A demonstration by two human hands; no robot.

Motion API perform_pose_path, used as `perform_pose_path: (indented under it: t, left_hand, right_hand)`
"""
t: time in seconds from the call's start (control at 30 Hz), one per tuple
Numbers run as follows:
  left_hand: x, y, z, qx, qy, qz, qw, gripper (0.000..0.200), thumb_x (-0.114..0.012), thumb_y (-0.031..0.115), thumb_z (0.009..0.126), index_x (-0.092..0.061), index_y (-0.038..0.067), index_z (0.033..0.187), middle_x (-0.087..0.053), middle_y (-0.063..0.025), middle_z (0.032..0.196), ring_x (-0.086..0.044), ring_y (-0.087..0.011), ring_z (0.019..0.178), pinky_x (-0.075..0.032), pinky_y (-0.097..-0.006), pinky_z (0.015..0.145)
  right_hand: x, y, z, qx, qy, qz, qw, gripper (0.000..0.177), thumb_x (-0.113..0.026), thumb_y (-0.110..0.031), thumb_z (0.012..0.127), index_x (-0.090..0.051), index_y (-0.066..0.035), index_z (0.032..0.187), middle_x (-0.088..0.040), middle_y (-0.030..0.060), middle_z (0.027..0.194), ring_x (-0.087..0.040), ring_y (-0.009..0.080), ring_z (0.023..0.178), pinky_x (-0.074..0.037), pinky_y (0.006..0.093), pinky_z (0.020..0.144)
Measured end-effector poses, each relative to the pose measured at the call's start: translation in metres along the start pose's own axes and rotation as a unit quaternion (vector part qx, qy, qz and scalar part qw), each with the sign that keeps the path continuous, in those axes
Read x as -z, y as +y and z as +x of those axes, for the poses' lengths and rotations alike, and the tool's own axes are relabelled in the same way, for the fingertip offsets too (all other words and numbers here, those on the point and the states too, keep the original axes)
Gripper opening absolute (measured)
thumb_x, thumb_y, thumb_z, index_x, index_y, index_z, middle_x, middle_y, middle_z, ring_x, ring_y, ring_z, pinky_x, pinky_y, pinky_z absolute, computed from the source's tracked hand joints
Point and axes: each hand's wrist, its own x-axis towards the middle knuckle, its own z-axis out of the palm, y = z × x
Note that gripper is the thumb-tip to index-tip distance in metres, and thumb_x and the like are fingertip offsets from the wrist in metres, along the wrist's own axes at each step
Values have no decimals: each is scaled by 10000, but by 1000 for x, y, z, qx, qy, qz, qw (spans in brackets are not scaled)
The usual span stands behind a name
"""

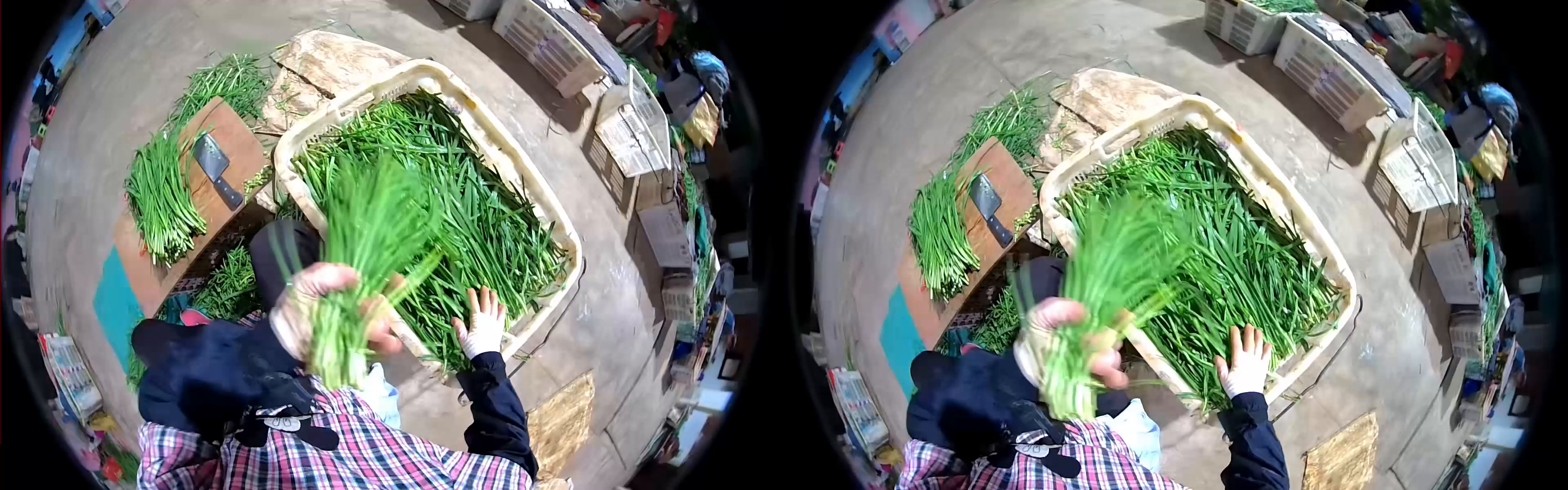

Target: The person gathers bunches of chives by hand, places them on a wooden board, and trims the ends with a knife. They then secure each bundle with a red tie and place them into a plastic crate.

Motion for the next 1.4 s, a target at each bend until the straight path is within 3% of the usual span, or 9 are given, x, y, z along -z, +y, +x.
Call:
perform_pose_path:
  t: [0.17, 0.27, 0.3, 0.43, 0.57, 0.93, 1.23, 1.3, 1.4]
  left_hand:
    - [-25, 55, -22, -101, -183, -4, 978, 498, -561, 298, 850, -515, -53, 1200, -566, -139, 781, -601, -335, 705, -494, -607, 823]
    - [-21, 75, -17, -156, -179, 22, 971, 426, -558, 315, 857, -594, -35, 1095, -561, -102, 757, -594, -283, 721, -514, -543, 799]
    - [-26, 77, -17, -165, -142, 59, 974, 297, -545, 279, 866, -495, 33, 1026, -472, -12, 709, -430, -136, 599, -456, -411, 773]
    - [-8, 89, -7, -153, -139, 47, 977, 260, -561, 272, 839, -532, 33, 937, -462, 9, 655, -431, -135, 588, -438, -358, 752]
    - [18, 89, -10, -143, -116, 3, 983, 363, -537, 292, 850, -578, 5, 1068, -513, -28, 709, -534, -216, 683, -453, -447, 805]
    - [53, 94, -14, -132, -88, -29, 987, 382, -509, 272, 846, -586, -9, 1094, -541, -94, 747, -578, -279, 749, -467, -523, 847]
    - [70, 73, 0, -77, -145, -57, 985, 406, -472, 259, 872, -587, -29, 1134, -639, -199, 864, -629, -321, 815, -467, -505, 887]
    - [71, 70, 3, -80, -122, -56, 988, 405, -474, 257, 870, -593, -27, 1134, -643, -196, 830, -629, -321, 800, -465, -494, 888]
    - [65, 65, 8, -70, -121, -54, 989, 398, -488, 265, 863, -614, -2, 1130, -652, -206, 826, -629, -339, 784, -459, -498, 891]
  right_hand:
    - [32, -2, 8, 14, -53, 13, 998, 733, -715, -328, 706, -424, -124, 1348, -381, 186, 1407, -332, 394, 1300, -258, 508, 1072]
    - [88, -9, 33, 10, -1, 78, 997, 395, -742, -245, 703, -630, -114, 1059, -650, 120, 1000, -626, 268, 914, -508, 364, 792]
    - [100, -16, 44, 27, 68, 102, 992, 310, -745, -208, 708, -662, -113, 992, -678, 101, 894, -654, 252, 817, -529, 329, 730]
    - [126, -81, 119, 123, 199, 186, 954, 86, -696, -120, 742, -641, -105, 807, -623, 77, 738, -616, 261, 685, -497, 358, 608]
    - [66, -111, 201, 127, 149, 108, 975, 139, -680, -232, 723, -616, -111, 739, -599, 75, 731, -606, 271, 706, -491, 389, 619]
    - [-1, -134, 257, 35, -16, -96, 995, 372, -732, -400, 697, -614, -129, 924, -657, 85, 883, -613, 272, 886, -428, 416, 781]
    - [117, -59, 261, -14, -153, 257, 954, 315, -711, -278, 726, -690, -48, 941, -673, 67, 758, -626, 159, 723, -494, 316, 706]
    - [159, -57, 260, -12, -110, 120, 987, 250, -722, -189, 764, -698, -44, 965, -679, 19, 805, -608, 120, 741, -491, 291, 715]
    - [215, -38, 269, 62, -9, 252, 966, 203, -710, -142, 789, -704, -47, 970, -670, 8, 783, -593, 116, 697, -481, 272, 665]
